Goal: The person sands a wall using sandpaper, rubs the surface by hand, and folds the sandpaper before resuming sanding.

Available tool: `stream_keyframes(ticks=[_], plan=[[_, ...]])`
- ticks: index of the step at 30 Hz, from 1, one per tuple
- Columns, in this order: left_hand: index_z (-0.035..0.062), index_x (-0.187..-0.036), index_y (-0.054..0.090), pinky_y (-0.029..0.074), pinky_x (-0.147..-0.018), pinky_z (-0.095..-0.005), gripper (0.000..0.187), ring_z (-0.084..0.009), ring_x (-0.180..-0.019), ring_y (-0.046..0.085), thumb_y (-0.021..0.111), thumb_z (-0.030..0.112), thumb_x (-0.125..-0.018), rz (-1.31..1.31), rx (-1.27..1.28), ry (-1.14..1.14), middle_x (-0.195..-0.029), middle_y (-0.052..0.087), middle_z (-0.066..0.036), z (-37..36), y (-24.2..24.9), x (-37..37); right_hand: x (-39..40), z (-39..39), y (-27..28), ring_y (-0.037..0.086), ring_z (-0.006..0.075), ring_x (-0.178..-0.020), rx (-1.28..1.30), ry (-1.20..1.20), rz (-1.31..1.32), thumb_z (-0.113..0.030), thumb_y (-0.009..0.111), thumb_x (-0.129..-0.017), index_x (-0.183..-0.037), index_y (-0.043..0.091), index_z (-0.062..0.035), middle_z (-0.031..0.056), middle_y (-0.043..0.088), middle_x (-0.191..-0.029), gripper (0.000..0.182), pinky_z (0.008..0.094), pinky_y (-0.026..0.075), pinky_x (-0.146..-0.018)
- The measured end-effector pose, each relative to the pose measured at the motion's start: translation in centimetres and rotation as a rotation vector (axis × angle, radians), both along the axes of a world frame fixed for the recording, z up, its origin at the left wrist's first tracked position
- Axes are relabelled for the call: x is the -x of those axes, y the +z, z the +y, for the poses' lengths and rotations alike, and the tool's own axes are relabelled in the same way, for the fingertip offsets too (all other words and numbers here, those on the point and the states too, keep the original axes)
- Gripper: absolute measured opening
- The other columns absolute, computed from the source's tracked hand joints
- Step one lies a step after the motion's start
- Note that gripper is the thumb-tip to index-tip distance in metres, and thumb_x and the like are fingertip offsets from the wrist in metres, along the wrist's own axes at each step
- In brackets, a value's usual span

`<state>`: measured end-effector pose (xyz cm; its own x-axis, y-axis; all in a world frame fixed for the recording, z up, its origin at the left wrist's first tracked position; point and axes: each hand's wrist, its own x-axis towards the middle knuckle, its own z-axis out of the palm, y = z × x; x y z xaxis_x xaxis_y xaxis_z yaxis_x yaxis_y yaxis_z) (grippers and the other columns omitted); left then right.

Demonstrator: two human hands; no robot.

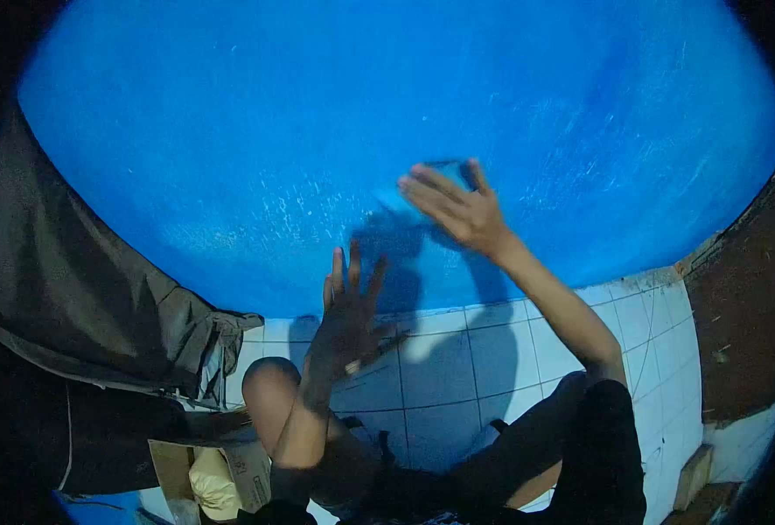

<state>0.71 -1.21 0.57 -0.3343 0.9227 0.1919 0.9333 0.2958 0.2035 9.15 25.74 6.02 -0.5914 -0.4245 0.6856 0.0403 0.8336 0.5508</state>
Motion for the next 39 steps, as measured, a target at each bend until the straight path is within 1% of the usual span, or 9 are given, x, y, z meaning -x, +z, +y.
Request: stream_keyframes(ticks=[4,12,18,21,23,26,32,34,39], plan=[[0.021,-0.162,0.006,0.017,-0.114,-0.0707,0.113,-0.0514,-0.15,-0.009,0.078,0.052,-0.08,-0.062,0.054,0.053,-0.165,-0.016,-0.021,-0.4,0.6,-0.2,-2.5,2.7,5.1,0.045,0.0148,-0.141,0.006,-0.162,0.24,-0.019,0.062,-0.092,-0.132,0.065,-0.019,-0.0047,0.055,-0.147,0.04,0.0586,0.008,-0.124],[0.0212,-0.162,0.005,0.019,-0.116,-0.0666,0.114,-0.0467,-0.151,-0.01,0.079,0.048,-0.08,-0.037,0.065,0.022,-0.165,-0.017,-0.02,0.3,0.4,-0.7,0.2,-0.5,-1.1,0.043,0.0154,-0.143,0.128,0.057,-0.043,-0.012,0.06,-0.093,-0.139,0.059,-0.0195,-0.0057,0.056,-0.146,0.047,0.0568,0.007,-0.124],[0.0193,-0.162,0.013,0.021,-0.113,-0.0709,0.109,-0.0507,-0.15,-0.007,0.075,0.057,-0.08,-0.066,0.009,0.004,-0.165,-0.011,-0.023,-0.4,0.1,-0.6,-2.3,3.4,4.3,0.045,0.0138,-0.141,-0.002,-0.106,0.24,-0.014,0.058,-0.096,-0.138,0.059,-0.02,-0.006,0.055,-0.147,0.043,0.0566,0.006,-0.125],[0.0198,-0.162,0.013,0.021,-0.113,-0.0708,0.108,-0.0504,-0.151,-0.005,0.072,0.06,-0.081,-0.029,0.007,0.039,-0.165,-0.011,-0.023,-0.2,-0.9,-0.4,-0.6,1.0,-0.2,0.046,0.0131,-0.14,0.218,-0.176,0.22,-0.019,0.057,-0.097,-0.137,0.06,-0.0201,-0.0061,0.054,-0.147,0.04,0.0575,0.012,-0.124],[0.0198,-0.162,0.012,0.022,-0.113,-0.0708,0.106,-0.0509,-0.15,-0.003,0.071,0.06,-0.083,-0.004,0.023,0.034,-0.165,-0.011,-0.023,0.0,-1.5,-0.4,0.7,-0.8,-3.3,0.047,0.0127,-0.139,0.147,0.047,-0.049,-0.02,0.056,-0.098,-0.138,0.059,-0.0197,-0.0058,0.053,-0.149,0.04,0.0572,0.019,-0.123],[0.0195,-0.162,0.011,0.021,-0.113,-0.0706,0.106,-0.0513,-0.15,-0.001,0.072,0.055,-0.083,-0.014,-0.023,0.003,-0.165,-0.011,-0.023,-0.3,-1.6,-0.8,-0.3,0.2,-0.6,0.047,0.0122,-0.139,-0.081,-0.023,-0.031,-0.023,0.059,-0.096,-0.137,0.06,-0.0195,-0.0054,0.052,-0.15,0.041,0.0557,0.026,-0.121],[0.0182,-0.162,0.012,0.02,-0.114,-0.0702,0.107,-0.053,-0.15,-0.001,0.076,0.05,-0.082,-0.105,0.012,0.041,-0.165,-0.008,-0.024,-1.3,0.6,-1.0,-1.6,2.5,2.8,0.047,0.0145,-0.14,-0.08,-0.15,0.229,-0.021,0.059,-0.096,-0.138,0.059,-0.019,-0.002,0.053,-0.149,0.042,0.0554,0.017,-0.123],[0.018,-0.161,0.012,0.02,-0.114,-0.0703,0.107,-0.0534,-0.15,-0.001,0.076,0.049,-0.082,-0.109,-0.012,0.021,-0.165,-0.008,-0.024,-1.0,-0.7,-0.5,-0.3,0.6,-0.3,0.047,0.0137,-0.14,0.326,0.024,0.131,-0.016,0.056,-0.097,-0.139,0.058,-0.0192,-0.0014,0.055,-0.147,0.043,0.0565,0.009,-0.124],[0.0181,-0.161,0.012,0.02,-0.114,-0.0704,0.105,-0.0536,-0.149,-0.001,0.076,0.046,-0.082,-0.097,-0.02,-0.004,-0.165,-0.009,-0.025,-0.3,-0.7,-1.0,-0.3,0.2,-0.8,0.046,0.0123,-0.14,-0.028,0.017,-0.017,-0.01,0.052,-0.097,-0.14,0.058,-0.0207,-0.0044,0.055,-0.147,0.044,0.0587,0.002,-0.124]])
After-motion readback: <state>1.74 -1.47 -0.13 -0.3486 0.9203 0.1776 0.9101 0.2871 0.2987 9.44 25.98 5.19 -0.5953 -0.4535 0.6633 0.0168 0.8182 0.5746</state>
